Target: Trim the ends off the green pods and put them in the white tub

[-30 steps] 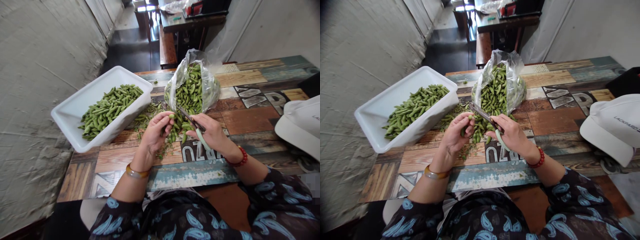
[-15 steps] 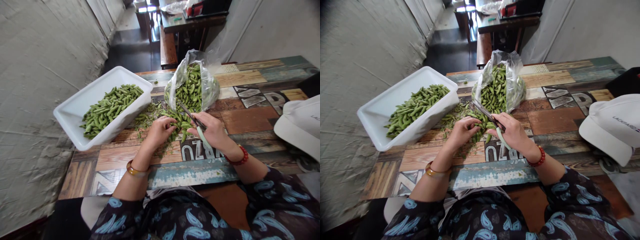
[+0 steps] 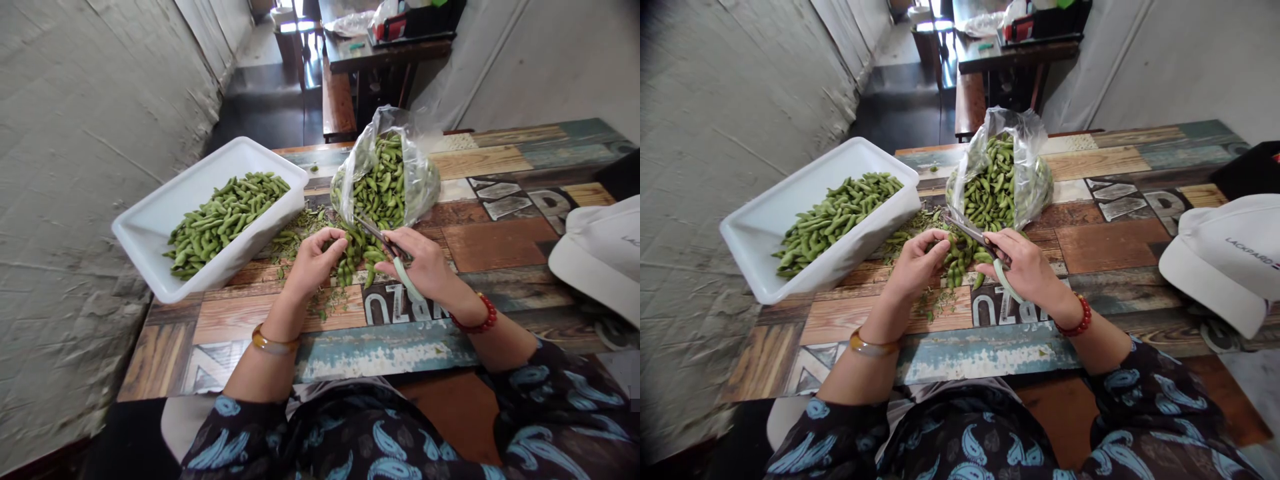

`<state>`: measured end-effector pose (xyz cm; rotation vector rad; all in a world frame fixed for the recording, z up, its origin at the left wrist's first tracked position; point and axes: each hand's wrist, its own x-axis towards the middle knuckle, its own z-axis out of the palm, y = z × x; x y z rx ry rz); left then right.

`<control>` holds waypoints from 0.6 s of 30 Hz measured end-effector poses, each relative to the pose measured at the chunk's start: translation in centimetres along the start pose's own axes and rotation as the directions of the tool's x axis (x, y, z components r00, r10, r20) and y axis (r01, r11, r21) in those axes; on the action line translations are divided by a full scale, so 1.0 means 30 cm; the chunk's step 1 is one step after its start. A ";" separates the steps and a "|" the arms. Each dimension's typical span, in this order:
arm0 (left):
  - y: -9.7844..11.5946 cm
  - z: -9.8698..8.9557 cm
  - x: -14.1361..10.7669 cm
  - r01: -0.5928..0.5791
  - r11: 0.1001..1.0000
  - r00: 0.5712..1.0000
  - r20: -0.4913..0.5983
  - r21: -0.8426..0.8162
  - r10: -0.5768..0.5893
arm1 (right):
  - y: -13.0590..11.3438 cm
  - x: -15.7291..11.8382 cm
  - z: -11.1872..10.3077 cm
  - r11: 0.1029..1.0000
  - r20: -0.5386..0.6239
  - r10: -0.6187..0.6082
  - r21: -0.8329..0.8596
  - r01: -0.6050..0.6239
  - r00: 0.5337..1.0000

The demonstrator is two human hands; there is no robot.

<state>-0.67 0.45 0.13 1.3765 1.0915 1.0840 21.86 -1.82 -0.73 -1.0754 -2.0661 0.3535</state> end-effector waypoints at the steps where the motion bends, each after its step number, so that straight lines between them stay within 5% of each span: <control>1: 0.005 0.000 -0.005 0.054 0.996 0.998 0.031 -0.074 -0.052 | 0.001 0.000 0.000 1.000 0.024 0.008 0.010 -0.008 1.000; 7: 0.014 0.010 -0.019 0.099 0.977 0.991 0.111 -0.191 -0.079 | -0.005 -0.003 -0.005 0.998 0.177 0.054 0.033 -0.061 0.983; 18: 0.061 0.020 -0.031 0.114 0.983 0.987 0.132 -0.144 -0.095 | -0.008 -0.005 -0.001 0.996 0.207 -0.033 0.088 0.015 0.978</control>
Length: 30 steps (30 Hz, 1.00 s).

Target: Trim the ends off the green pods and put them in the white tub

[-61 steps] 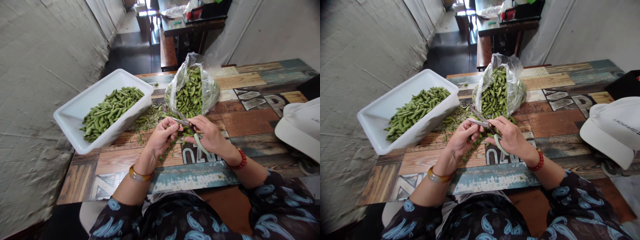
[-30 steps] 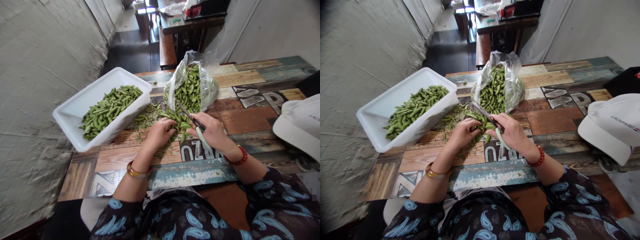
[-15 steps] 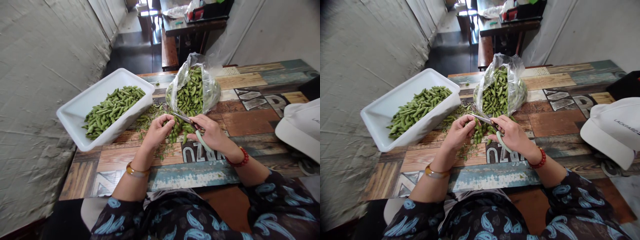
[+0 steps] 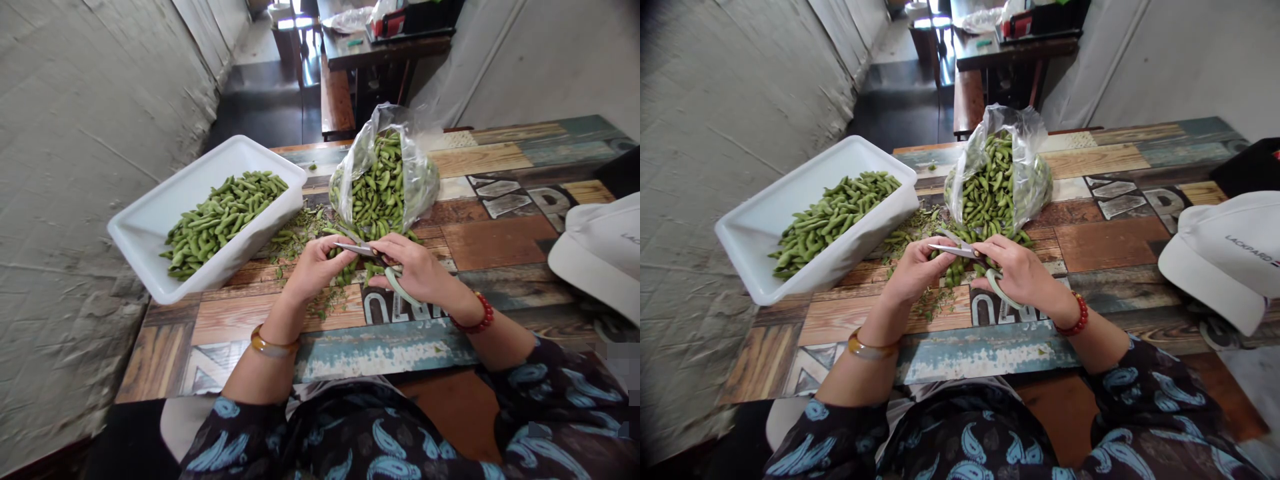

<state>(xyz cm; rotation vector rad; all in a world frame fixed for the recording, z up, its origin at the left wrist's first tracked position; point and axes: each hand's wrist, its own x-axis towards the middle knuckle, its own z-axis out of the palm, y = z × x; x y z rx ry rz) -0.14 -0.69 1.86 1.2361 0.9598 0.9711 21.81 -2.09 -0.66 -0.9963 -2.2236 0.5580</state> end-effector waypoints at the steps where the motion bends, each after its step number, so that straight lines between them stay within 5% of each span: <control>1: -0.002 -0.001 0.000 0.000 1.000 1.000 0.003 0.003 0.000 | -0.001 0.000 0.000 1.000 0.001 0.000 0.000 0.000 1.000; 9: -0.027 -0.007 0.005 0.006 1.000 1.000 -0.008 -0.031 -0.006 | -0.010 -0.001 0.002 0.999 -0.006 -0.012 -0.046 0.012 1.000; 19: -0.028 -0.017 0.025 0.054 0.924 0.992 -0.084 -0.378 -0.092 | 0.014 -0.001 -0.002 0.996 -0.157 0.039 -0.076 -0.052 0.987; 30: -0.035 0.001 0.016 0.057 0.962 0.997 -0.028 -0.268 -0.067 | -0.015 0.003 0.001 0.996 -0.073 0.041 -0.077 -0.047 0.996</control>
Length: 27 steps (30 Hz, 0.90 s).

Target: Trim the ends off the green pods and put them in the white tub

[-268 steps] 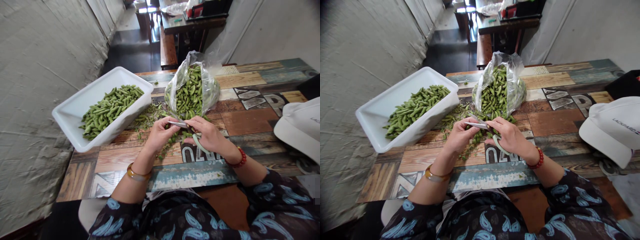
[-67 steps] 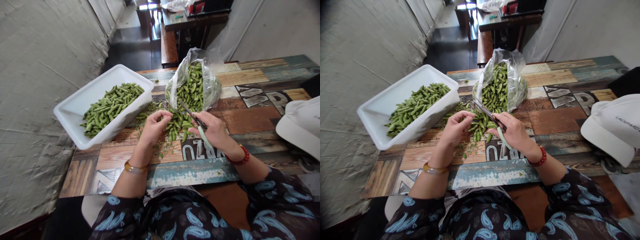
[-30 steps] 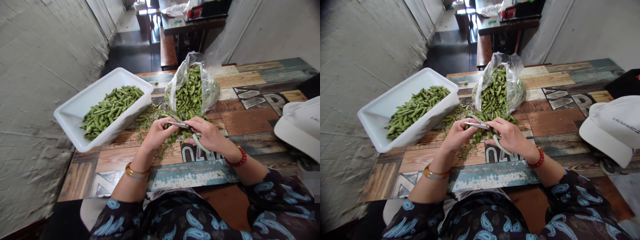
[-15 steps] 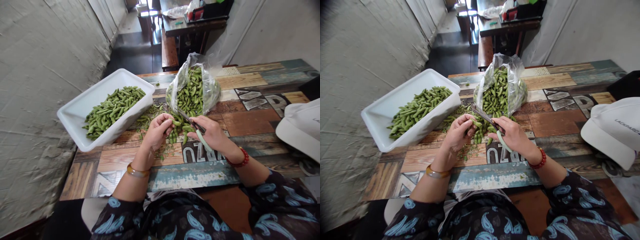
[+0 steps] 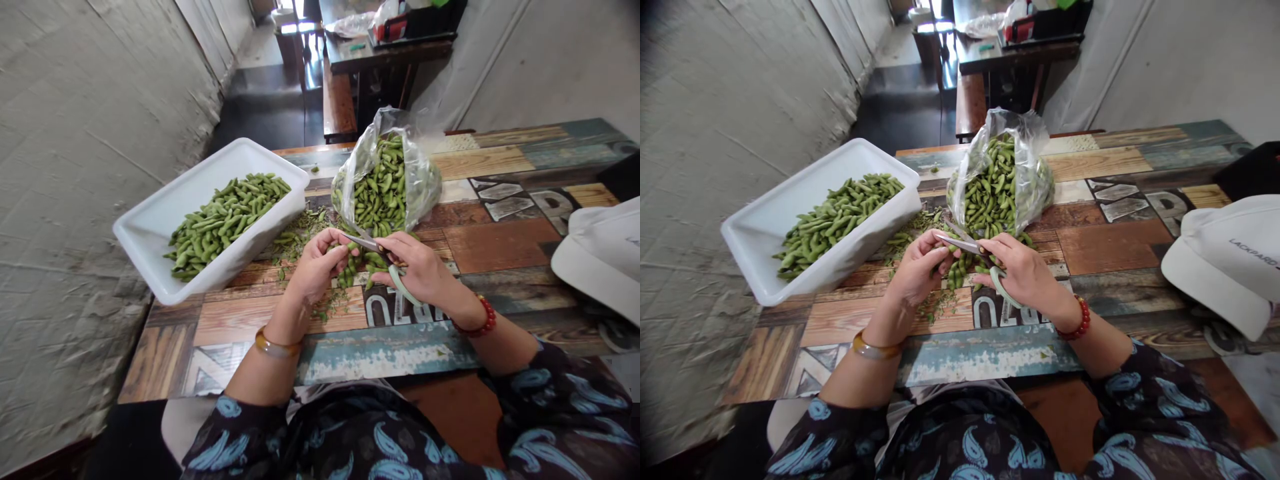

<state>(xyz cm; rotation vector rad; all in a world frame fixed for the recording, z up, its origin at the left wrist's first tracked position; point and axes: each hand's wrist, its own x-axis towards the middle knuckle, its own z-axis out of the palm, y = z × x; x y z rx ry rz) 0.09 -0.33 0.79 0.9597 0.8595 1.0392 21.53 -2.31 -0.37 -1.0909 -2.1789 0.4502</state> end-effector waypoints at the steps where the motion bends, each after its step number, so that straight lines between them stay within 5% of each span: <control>1: -0.004 -0.002 0.001 0.003 1.000 1.000 0.004 0.011 -0.003 | 0.000 0.000 0.000 1.000 0.004 -0.003 -0.002 0.003 1.000; 27: -0.026 -0.009 -0.001 -0.035 0.995 0.999 0.002 0.098 0.035 | -0.004 -0.005 -0.005 0.998 0.035 -0.068 0.017 0.067 0.997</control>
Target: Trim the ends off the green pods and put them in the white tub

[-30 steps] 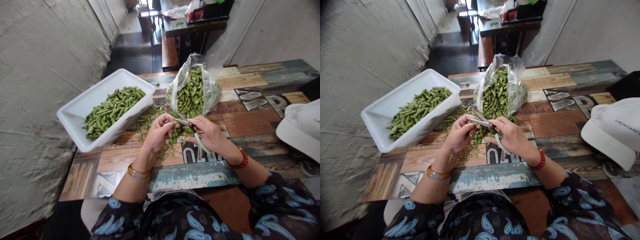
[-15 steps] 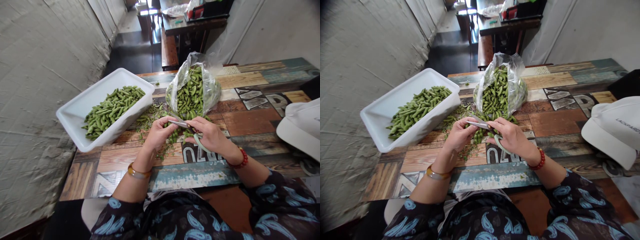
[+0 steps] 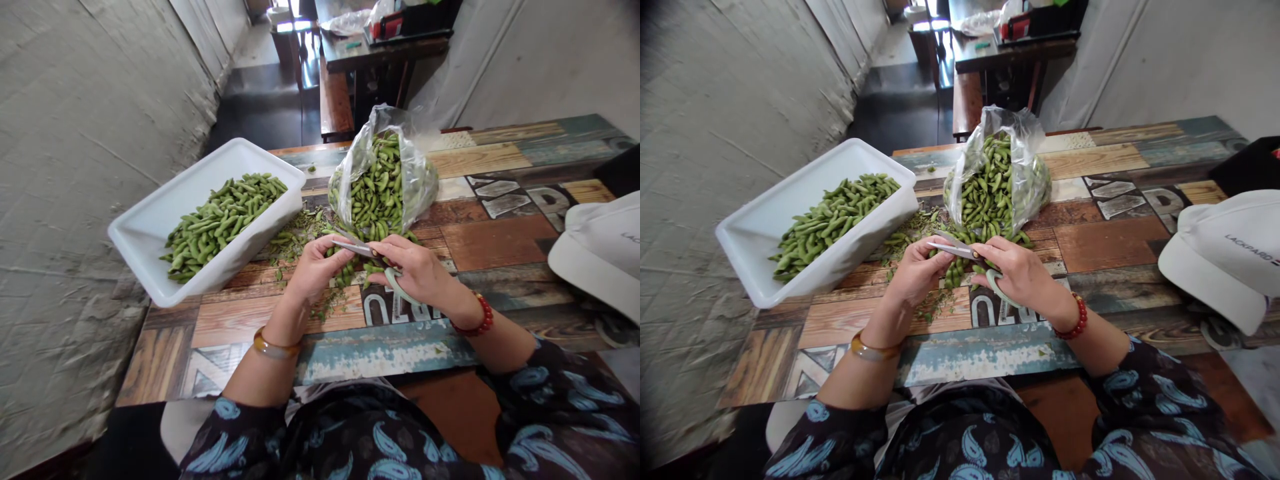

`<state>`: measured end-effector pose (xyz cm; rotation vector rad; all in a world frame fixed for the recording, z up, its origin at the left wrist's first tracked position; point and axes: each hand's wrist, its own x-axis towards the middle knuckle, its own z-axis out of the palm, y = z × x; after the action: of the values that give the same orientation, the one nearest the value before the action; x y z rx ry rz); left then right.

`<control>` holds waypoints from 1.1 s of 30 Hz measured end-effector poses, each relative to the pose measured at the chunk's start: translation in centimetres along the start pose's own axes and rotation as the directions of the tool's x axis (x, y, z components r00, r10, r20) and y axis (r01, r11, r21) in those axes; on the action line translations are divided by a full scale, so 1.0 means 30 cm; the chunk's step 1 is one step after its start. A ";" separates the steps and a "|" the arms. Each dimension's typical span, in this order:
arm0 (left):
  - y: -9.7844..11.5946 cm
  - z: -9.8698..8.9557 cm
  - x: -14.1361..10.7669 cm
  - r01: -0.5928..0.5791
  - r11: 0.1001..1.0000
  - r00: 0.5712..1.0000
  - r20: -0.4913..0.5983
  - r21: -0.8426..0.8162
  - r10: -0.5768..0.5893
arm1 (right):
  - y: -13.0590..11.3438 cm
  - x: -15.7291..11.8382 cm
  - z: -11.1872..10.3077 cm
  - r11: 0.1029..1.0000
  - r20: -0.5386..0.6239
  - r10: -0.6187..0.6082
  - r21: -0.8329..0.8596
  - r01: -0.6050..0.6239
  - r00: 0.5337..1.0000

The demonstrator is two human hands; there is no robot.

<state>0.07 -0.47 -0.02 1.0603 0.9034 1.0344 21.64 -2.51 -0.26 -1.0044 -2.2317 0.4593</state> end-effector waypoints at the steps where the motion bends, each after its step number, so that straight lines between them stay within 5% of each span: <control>1: 0.000 0.000 0.000 0.007 1.000 1.000 0.004 -0.011 -0.007 | -0.002 0.000 0.000 1.000 0.002 0.004 0.000 -0.004 1.000; 11: 0.078 -0.075 0.024 0.013 0.909 0.991 -0.117 -0.417 -0.068 | 0.040 0.005 -0.004 0.997 -0.199 0.070 -0.014 -0.074 0.978; 15: 0.069 -0.096 0.028 -0.013 0.977 0.983 -0.182 -0.214 -0.026 | 0.034 0.004 -0.002 0.997 -0.179 0.077 -0.017 -0.081 0.981; 18: 0.036 -0.099 0.035 -0.060 0.981 0.981 -0.172 0.184 0.092 | 0.026 0.003 0.001 0.997 -0.168 0.066 -0.033 -0.072 0.984; 23: -0.018 -0.100 0.049 -0.183 0.545 0.958 0.025 0.818 0.284 | 0.027 0.002 0.000 0.997 -0.164 0.066 -0.038 -0.073 0.984; 26: -0.023 -0.095 0.045 -0.150 0.378 0.971 0.065 0.913 0.229 | 0.028 0.001 -0.001 0.997 -0.162 0.059 -0.042 -0.067 0.985; 33: -0.008 -0.091 0.031 -0.106 0.196 0.987 0.079 0.975 0.140 | 0.030 0.002 0.002 0.996 -0.148 0.065 -0.054 -0.073 0.987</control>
<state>-2.19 1.06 -1.03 2.2578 1.6093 0.4538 22.05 -1.88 -0.75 -1.1130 -2.0959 0.3395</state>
